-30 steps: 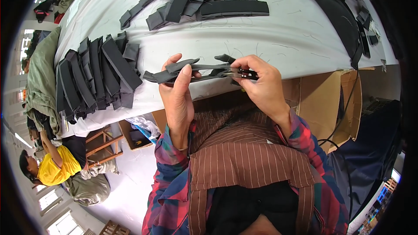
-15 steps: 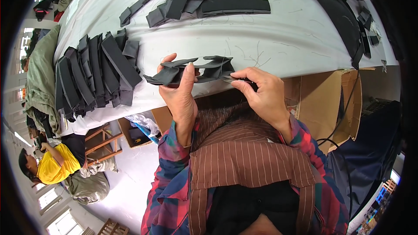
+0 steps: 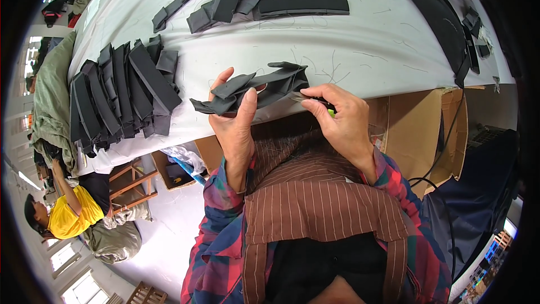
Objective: Trimming excess thread or small plastic bits from black strap-like components using small clippers.
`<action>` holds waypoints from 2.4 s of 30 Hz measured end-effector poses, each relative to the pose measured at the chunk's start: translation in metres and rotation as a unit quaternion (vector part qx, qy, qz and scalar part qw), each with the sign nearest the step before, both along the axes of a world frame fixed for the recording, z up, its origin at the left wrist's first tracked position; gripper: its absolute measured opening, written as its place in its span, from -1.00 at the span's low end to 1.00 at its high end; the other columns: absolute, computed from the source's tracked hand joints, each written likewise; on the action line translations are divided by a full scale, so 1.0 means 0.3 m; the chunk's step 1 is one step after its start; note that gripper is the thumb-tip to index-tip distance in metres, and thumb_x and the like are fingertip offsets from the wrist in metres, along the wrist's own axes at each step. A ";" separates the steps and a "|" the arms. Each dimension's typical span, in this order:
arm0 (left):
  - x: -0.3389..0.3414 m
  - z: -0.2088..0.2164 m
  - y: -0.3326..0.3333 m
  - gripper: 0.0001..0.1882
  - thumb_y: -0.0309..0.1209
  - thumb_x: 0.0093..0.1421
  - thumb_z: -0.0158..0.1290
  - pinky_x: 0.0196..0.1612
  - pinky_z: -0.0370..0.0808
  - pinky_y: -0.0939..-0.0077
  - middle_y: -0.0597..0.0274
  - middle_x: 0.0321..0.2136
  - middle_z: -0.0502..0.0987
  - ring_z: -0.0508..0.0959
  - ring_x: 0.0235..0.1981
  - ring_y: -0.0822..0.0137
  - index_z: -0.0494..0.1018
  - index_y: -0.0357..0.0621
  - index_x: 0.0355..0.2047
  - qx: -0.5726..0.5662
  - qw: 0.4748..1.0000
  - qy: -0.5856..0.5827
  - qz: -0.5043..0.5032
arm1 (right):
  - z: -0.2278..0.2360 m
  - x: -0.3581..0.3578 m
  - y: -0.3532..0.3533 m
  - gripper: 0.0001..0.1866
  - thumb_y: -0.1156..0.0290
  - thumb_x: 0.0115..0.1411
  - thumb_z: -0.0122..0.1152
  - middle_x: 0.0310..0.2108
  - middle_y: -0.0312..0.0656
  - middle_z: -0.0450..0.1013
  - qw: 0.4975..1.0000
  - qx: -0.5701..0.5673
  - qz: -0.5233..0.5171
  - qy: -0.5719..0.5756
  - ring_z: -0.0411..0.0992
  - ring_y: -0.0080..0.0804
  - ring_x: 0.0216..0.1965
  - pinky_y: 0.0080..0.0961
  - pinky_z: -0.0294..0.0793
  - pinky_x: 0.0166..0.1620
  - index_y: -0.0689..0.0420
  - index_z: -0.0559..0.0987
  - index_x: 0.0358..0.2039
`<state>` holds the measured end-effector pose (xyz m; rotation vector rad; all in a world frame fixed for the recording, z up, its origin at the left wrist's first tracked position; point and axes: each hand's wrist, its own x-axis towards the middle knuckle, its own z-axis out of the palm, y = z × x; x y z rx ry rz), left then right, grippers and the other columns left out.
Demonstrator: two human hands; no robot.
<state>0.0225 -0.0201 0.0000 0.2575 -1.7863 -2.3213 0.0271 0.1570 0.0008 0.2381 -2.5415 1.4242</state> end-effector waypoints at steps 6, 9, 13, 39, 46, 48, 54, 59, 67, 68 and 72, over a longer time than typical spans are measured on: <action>0.005 0.002 0.004 -0.42 -0.46 0.12 0.18 -0.08 0.40 0.51 0.13 -0.25 0.50 0.52 -0.22 0.35 0.23 -0.32 0.11 -0.006 1.000 -0.002 0.001 | 0.006 -0.001 -0.003 -0.86 0.32 0.05 0.28 -0.55 -0.23 0.48 1.000 0.027 -0.005 0.009 0.40 -0.31 -0.61 -0.44 0.33 -0.52 0.05 0.60 -0.37; 0.006 0.002 0.004 -0.43 -0.47 0.11 0.18 -0.08 0.40 0.52 0.14 -0.26 0.50 0.52 -0.23 0.36 0.24 -0.32 0.10 -0.006 1.000 -0.005 0.007 | 0.015 0.005 0.003 -0.87 0.32 0.05 0.28 -0.57 -0.24 0.48 0.999 0.032 -0.003 -0.012 0.40 -0.30 -0.61 -0.42 0.33 -0.52 0.05 0.60 -0.38; 0.006 0.006 0.011 -0.44 -0.48 0.11 0.18 -0.10 0.40 0.54 0.15 -0.26 0.50 0.52 -0.23 0.36 0.25 -0.32 0.10 -0.010 1.000 -0.002 0.003 | 0.009 0.004 0.002 -0.87 0.31 0.05 0.29 -0.58 -0.23 0.47 1.000 0.025 -0.015 -0.007 0.39 -0.29 -0.62 -0.41 0.32 -0.52 0.05 0.60 -0.40; 0.011 0.021 0.015 -0.43 -0.53 0.07 0.21 -0.06 0.45 0.55 0.08 -0.19 0.49 0.52 -0.16 0.36 0.24 -0.27 0.07 0.008 1.000 -0.023 -0.003 | 0.024 0.009 -0.004 -0.88 0.36 -0.02 0.33 -0.54 -0.31 0.46 0.990 0.107 -0.037 0.082 0.43 -0.32 -0.53 -0.42 0.37 -0.46 0.04 0.59 -0.44; 0.013 0.023 0.026 -0.45 -0.58 0.07 0.19 -0.09 0.46 0.60 0.10 -0.20 0.50 0.53 -0.18 0.38 0.25 -0.27 0.06 0.002 1.000 -0.022 -0.008 | 0.012 0.007 -0.015 -0.89 0.36 -0.02 0.32 -0.54 -0.33 0.45 0.990 0.096 -0.024 0.102 0.43 -0.34 -0.53 -0.44 0.37 -0.45 0.03 0.59 -0.44; 0.014 0.022 0.027 -0.45 -0.59 0.06 0.19 -0.10 0.46 0.60 0.10 -0.20 0.50 0.53 -0.19 0.39 0.25 -0.27 0.06 0.001 1.000 -0.021 -0.008 | 0.009 0.007 -0.015 -0.89 0.36 -0.02 0.32 -0.54 -0.35 0.45 0.987 0.116 -0.022 0.107 0.43 -0.35 -0.52 -0.44 0.36 -0.44 0.02 0.59 -0.44; 0.015 0.018 0.030 -0.46 -0.59 0.06 0.19 -0.09 0.45 0.61 0.12 -0.20 0.50 0.52 -0.19 0.42 0.26 -0.28 0.05 -0.009 1.000 -0.025 -0.004 | 0.014 0.010 -0.012 -0.91 0.35 -0.01 0.29 -0.59 -0.35 0.39 0.984 0.153 0.001 0.090 0.40 -0.34 -0.52 -0.43 0.35 -0.43 0.02 0.57 -0.46; 0.017 0.005 0.026 -0.46 -0.58 0.06 0.20 -0.09 0.45 0.62 0.16 -0.21 0.49 0.51 -0.20 0.45 0.27 -0.27 0.05 -0.019 1.000 -0.024 -0.004 | 0.032 -0.017 -0.023 -0.91 0.40 0.02 0.25 -0.54 -0.29 0.41 0.985 0.153 0.021 0.078 0.41 -0.30 -0.48 -0.38 0.36 -0.42 0.05 0.57 -0.41; 0.025 0.013 0.031 -0.44 -0.59 0.03 0.22 -0.11 0.44 0.62 0.19 -0.21 0.48 0.48 -0.21 0.47 0.26 -0.27 0.04 -0.030 0.999 -0.024 -0.016 | 0.014 -0.025 -0.077 -0.89 0.48 -0.04 0.15 -0.53 -0.25 0.36 0.969 0.227 0.035 0.092 0.41 -0.29 -0.45 -0.35 0.40 -0.41 0.08 0.54 -0.43; 0.025 0.011 0.032 -0.44 -0.59 0.03 0.22 -0.11 0.44 0.62 0.19 -0.21 0.48 0.48 -0.21 0.47 0.26 -0.27 0.04 -0.030 0.999 -0.024 -0.017 | 0.012 -0.026 -0.080 -0.88 0.49 -0.05 0.13 -0.53 -0.25 0.35 0.968 0.232 0.034 0.089 0.40 -0.30 -0.45 -0.35 0.40 -0.42 0.08 0.54 -0.43; 0.029 0.012 0.033 -0.42 -0.58 0.01 0.24 -0.09 0.44 0.61 0.19 -0.22 0.48 0.49 -0.21 0.46 0.26 -0.26 0.04 -0.045 0.999 -0.019 -0.017 | 0.014 -0.028 -0.089 -0.90 0.48 -0.06 0.10 -0.54 -0.25 0.35 0.963 0.252 0.029 0.089 0.40 -0.31 -0.45 -0.36 0.40 -0.42 0.10 0.52 -0.46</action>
